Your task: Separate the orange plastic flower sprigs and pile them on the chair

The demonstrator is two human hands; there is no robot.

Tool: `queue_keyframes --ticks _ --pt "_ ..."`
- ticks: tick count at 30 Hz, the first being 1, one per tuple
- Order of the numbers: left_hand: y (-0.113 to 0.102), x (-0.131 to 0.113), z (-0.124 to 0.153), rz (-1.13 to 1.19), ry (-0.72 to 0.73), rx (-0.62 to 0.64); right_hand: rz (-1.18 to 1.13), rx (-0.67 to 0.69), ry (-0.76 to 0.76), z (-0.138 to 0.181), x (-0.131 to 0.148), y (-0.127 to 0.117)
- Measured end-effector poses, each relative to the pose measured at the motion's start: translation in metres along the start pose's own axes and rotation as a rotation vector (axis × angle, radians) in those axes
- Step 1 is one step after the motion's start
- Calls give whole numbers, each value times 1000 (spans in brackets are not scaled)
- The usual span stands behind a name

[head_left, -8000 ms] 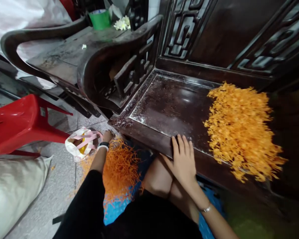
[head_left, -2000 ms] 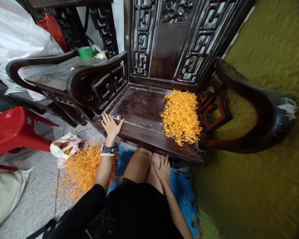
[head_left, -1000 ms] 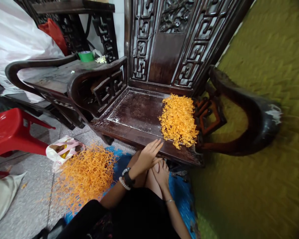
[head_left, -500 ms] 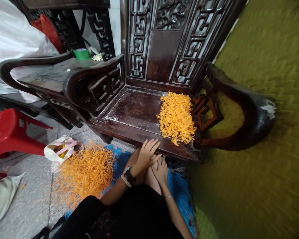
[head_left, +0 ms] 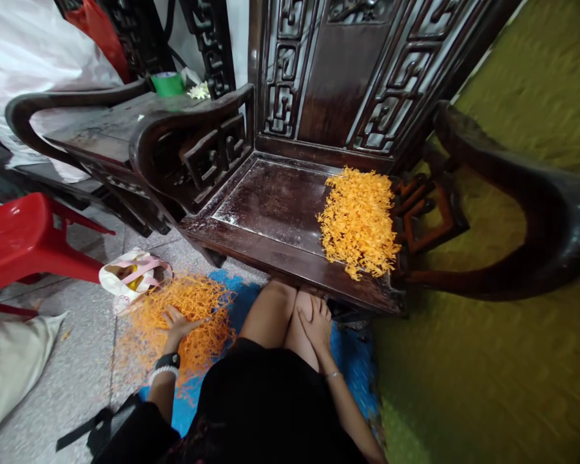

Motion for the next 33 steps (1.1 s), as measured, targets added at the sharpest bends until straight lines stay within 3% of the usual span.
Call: queue_keyframes --ticks 3,8,12,17,22,28,33 --pt "10 -6 -24 0 -23 25 -2 -2 0 1 1 -1" --pt "9 -36 -53 -15 -57 -11 -10 -3 14 2 1 -1" --pt "7 -51 -64 -38 -105 -29 -20 5 20 3 0 1" --pt "11 -51 -71 -85 -145 -5 -14 19 27 5 -1 2" --pt "9 -50 -61 -121 -94 -51 -7 25 38 6 -1 2" --pt "5 -56 -22 -117 42 -179 -23 10 18 6 -4 4" --pt "-3 -49 -4 -78 59 -226 -42 -8 2 4 -6 5"
Point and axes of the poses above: each hand's wrist, its own z-axis away from the middle knuckle, its own y-axis out of the palm, x = y × z, the point moved 8 cm from there along -z, towards the middle knuckle, and after that the axes turned 3 degrees about y, right-handed, at the moved point
